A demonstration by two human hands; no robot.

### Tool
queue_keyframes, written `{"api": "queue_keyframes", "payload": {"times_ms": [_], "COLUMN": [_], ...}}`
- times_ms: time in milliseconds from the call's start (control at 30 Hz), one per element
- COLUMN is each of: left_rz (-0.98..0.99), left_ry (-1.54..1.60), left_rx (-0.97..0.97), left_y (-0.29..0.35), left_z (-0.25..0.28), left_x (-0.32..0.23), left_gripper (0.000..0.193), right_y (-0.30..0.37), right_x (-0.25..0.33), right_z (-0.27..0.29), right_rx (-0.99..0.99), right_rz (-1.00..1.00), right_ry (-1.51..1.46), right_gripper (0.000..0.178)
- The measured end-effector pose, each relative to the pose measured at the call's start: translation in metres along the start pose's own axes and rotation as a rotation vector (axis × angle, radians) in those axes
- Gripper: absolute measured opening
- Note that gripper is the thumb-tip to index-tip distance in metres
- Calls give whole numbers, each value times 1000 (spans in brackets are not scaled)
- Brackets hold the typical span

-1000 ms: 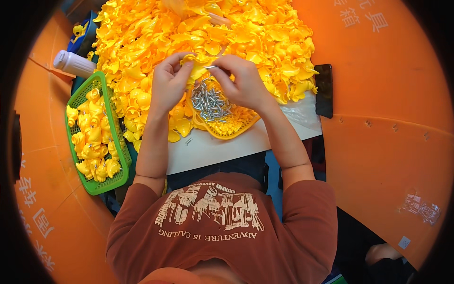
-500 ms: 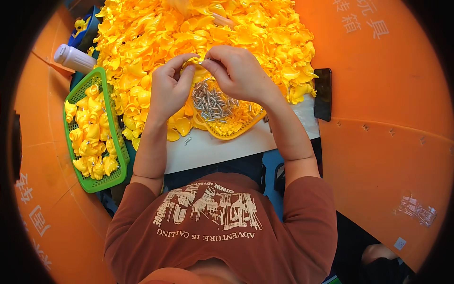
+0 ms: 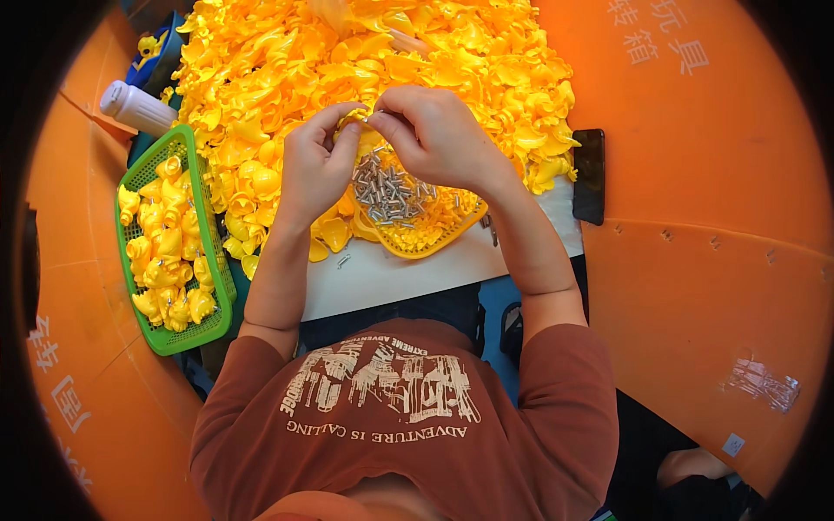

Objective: Assembling toy ducks by manually joining plastic parts and inserting small metal components.

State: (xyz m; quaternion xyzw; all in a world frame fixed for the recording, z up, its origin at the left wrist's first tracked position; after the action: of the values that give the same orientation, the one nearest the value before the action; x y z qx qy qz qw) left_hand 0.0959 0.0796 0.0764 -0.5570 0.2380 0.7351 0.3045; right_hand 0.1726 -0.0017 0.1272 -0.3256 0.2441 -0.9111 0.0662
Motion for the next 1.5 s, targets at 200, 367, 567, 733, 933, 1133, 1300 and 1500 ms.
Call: {"api": "queue_keyframes", "payload": {"times_ms": [200,367,567,733,933,1133,1300,1500], "left_rz": [-25,-5,178,298,384,394,329,319], "left_ry": [-78,10,460,684,778,827,778,766], "left_rx": [-26,105,257,297,274,321,275,291], "left_y": [6,0,-10,-22,-28,-25,-24,-16], "left_z": [3,-7,-17,-10,-6,-15,-17,-22], "left_x": [-11,-1,23,39,50,46,40,33], "left_gripper": [19,19,20,21,20,22,26,25], "right_y": [-2,-10,-18,3,45,52,60,26], "right_x": [0,5,-32,-66,-70,-72,-77,-43], "right_z": [0,1,-21,-8,-43,-50,-16,15], "right_rx": [-18,-70,134,-161,162,172,-264,-435], "right_rz": [-4,158,-109,-166,-207,-205,-347,-182], "right_ry": [14,138,-184,-281,192,267,-258,-382], "right_gripper": [11,11,18,15,15,14,14,39]}}
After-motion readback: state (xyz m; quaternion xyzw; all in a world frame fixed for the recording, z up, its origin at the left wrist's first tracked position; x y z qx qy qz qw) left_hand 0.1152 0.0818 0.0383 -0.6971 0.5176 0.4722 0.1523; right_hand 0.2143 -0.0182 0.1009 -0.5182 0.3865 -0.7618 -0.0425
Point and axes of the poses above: each hand's wrist, its own y-axis away from the middle knuckle, its own z-axis out of the back of the hand, x = y × z, the point moved 10 cm from there along -y, towards the middle knuckle, and after that the axes turned 14 degrees about z, right-handed, at the moved point
